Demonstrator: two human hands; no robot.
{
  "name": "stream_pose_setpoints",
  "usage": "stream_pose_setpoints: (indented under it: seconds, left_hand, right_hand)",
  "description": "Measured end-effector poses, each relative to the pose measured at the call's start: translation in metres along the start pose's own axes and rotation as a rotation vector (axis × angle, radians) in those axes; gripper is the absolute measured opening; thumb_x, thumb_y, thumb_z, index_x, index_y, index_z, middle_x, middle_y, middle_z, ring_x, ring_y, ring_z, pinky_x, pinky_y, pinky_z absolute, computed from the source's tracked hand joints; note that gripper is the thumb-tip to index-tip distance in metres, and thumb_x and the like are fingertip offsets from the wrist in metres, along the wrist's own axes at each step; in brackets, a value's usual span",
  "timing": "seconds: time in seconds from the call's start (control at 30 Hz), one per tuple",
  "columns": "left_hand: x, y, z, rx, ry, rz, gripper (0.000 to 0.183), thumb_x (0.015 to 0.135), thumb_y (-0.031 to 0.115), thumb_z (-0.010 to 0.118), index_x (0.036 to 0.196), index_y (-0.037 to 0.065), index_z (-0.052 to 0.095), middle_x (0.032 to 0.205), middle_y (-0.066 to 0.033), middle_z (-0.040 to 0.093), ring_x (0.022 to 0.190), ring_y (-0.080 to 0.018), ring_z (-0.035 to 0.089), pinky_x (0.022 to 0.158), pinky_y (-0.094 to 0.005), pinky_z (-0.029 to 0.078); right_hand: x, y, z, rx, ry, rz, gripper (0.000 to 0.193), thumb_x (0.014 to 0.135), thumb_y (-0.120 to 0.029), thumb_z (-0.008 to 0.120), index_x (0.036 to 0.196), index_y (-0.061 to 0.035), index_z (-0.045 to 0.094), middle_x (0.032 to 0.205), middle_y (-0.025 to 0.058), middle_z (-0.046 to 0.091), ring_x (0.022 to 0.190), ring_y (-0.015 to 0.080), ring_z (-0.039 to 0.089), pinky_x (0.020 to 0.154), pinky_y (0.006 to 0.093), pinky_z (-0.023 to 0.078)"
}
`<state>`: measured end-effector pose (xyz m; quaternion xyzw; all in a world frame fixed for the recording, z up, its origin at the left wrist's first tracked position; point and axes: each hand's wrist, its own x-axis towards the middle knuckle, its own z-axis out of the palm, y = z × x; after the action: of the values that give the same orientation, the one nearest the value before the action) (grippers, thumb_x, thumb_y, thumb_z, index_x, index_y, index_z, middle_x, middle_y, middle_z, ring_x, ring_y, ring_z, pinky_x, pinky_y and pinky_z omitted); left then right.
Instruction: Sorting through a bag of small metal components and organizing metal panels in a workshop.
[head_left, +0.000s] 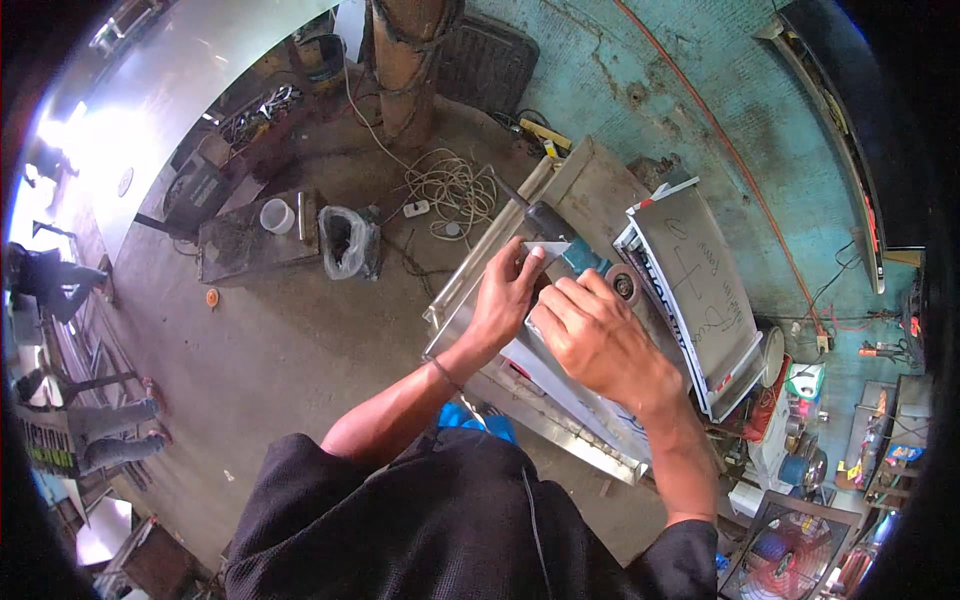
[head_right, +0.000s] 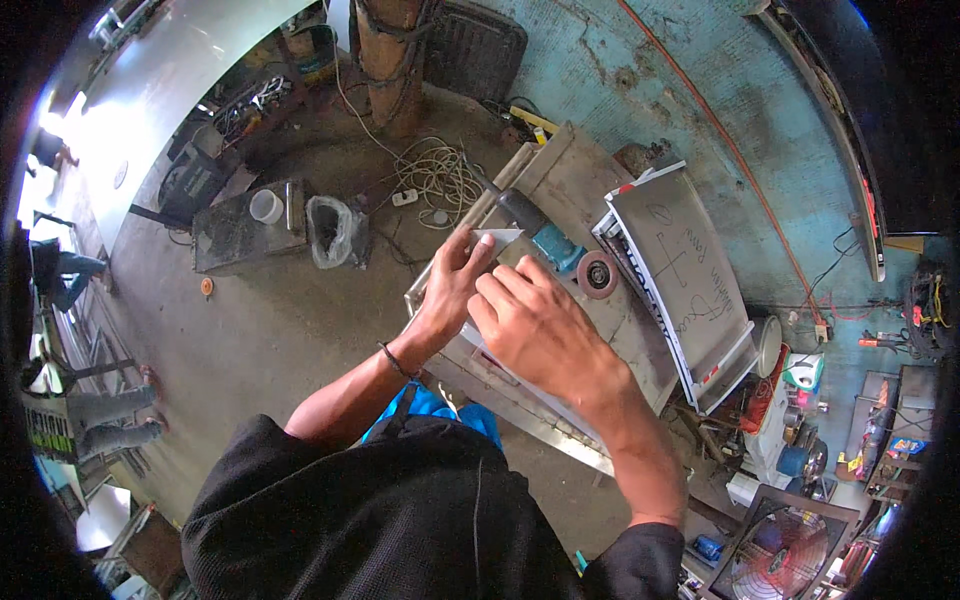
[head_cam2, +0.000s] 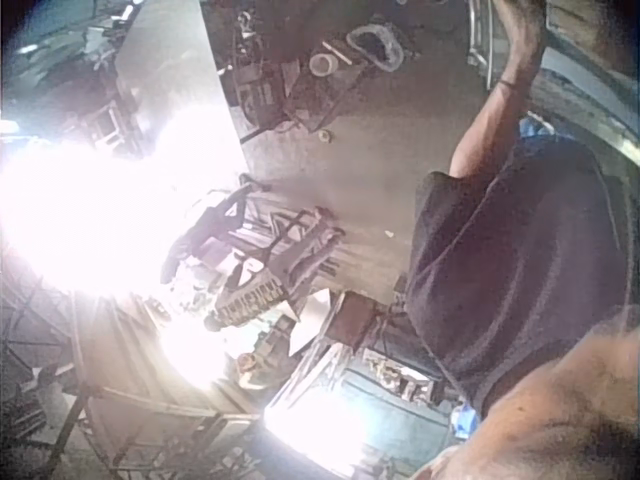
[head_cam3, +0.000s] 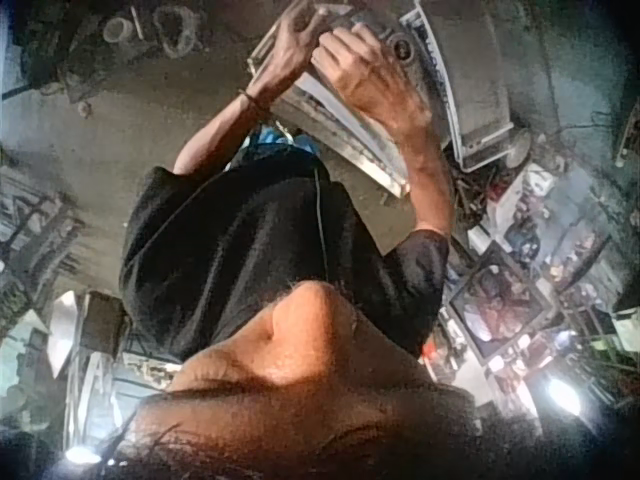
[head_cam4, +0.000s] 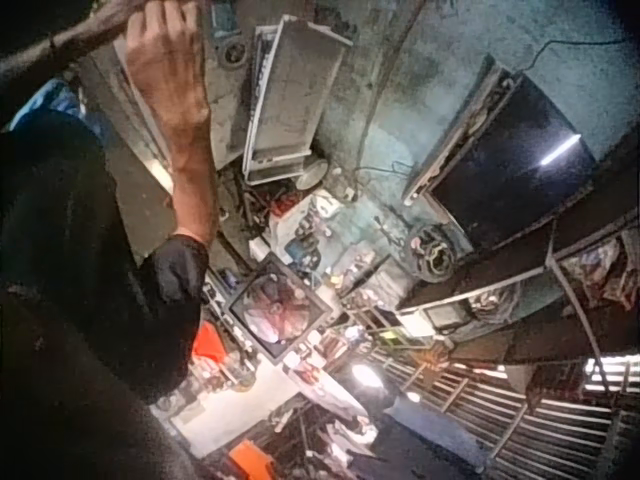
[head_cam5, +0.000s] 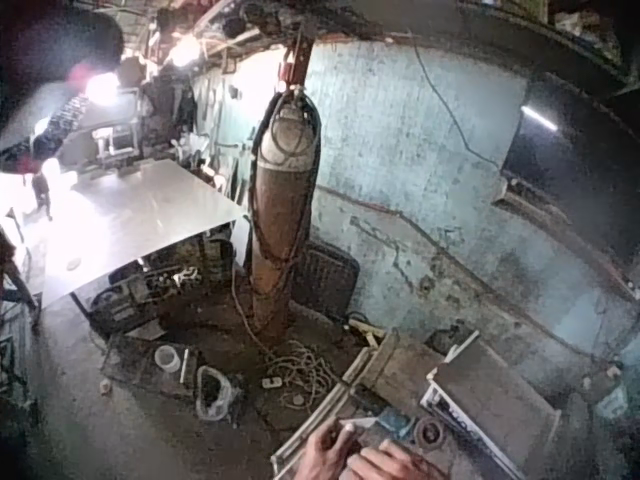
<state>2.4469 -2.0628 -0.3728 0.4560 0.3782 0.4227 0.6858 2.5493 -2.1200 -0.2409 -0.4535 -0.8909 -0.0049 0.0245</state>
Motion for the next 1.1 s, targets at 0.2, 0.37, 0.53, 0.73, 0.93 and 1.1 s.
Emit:
stream_pose_setpoints:
  seconds: [0.2,0.37,0.53,0.73,0.93,1.1]
  left_hand:
    - [0.001,-0.005,-0.001,0.063,0.021,0.028,0.032,0.1,0.026,0.057,0.084,0.001,0.046,0.069,-0.0001,0.043,0.064,-0.0071,0.038,0.054,-0.0297,0.036]
    - [-0.002,0.002,0.003,-0.003,0.063,0.0,0.032,0.1,0.024,0.057,0.081,0.002,0.044,0.067,0.0004,0.042,0.064,-0.0064,0.04,0.054,-0.0291,0.037]
    - [-0.001,-0.005,0.0,-0.088,-0.009,-0.064,0.031,0.101,0.024,0.056,0.082,0.002,0.044,0.066,-0.0003,0.046,0.059,-0.0066,0.045,0.051,-0.0282,0.037]
    - [-0.003,0.002,0.002,-0.133,-0.028,-0.112,0.031,0.101,0.025,0.055,0.082,0.003,0.044,0.066,-0.0014,0.05,0.059,-0.0074,0.05,0.051,-0.0278,0.04]
    - [-0.001,-0.008,0.0,-0.094,-0.038,-0.082,0.029,0.101,0.026,0.054,0.085,0.003,0.045,0.065,-0.002,0.051,0.058,-0.0084,0.052,0.051,-0.0285,0.041]
    - [-0.003,0.0,0.001,-0.122,-0.01,-0.078,0.027,0.101,0.025,0.055,0.087,0.003,0.046,0.066,-0.0027,0.052,0.058,-0.0089,0.052,0.051,-0.0282,0.041]
  right_hand:
    - [0.001,0.008,0.013,0.017,0.031,-0.11,0.007,0.075,-0.006,0.062,0.077,-0.0039,0.055,0.079,0.0102,0.054,0.079,0.0248,0.057,0.076,0.0389,0.045]
    - [-0.009,0.012,0.013,0.048,0.034,-0.078,0.008,0.076,-0.007,0.062,0.08,-0.0037,0.056,0.078,0.0089,0.055,0.08,0.0231,0.06,0.076,0.0375,0.047]
    - [-0.023,0.011,0.021,0.213,0.101,0.003,0.012,0.082,-0.008,0.064,0.092,-0.0027,0.059,0.089,0.0097,0.059,0.085,0.024,0.061,0.077,0.0386,0.047]
    - [-0.026,0.004,0.013,0.249,0.13,0.066,0.025,0.085,-0.008,0.065,0.109,-0.0005,0.064,0.098,0.0107,0.064,0.09,0.0247,0.063,0.08,0.0399,0.048]
    - [-0.031,0.013,0.021,0.249,0.143,-0.027,0.025,0.079,-0.006,0.065,0.103,0.0004,0.067,0.09,0.0097,0.065,0.085,0.0241,0.064,0.077,0.0368,0.049]
    - [-0.027,0.013,0.024,0.101,0.145,-0.1,0.021,0.078,-0.007,0.065,0.098,0.0,0.065,0.086,0.0092,0.063,0.081,0.0222,0.063,0.074,0.0347,0.048]
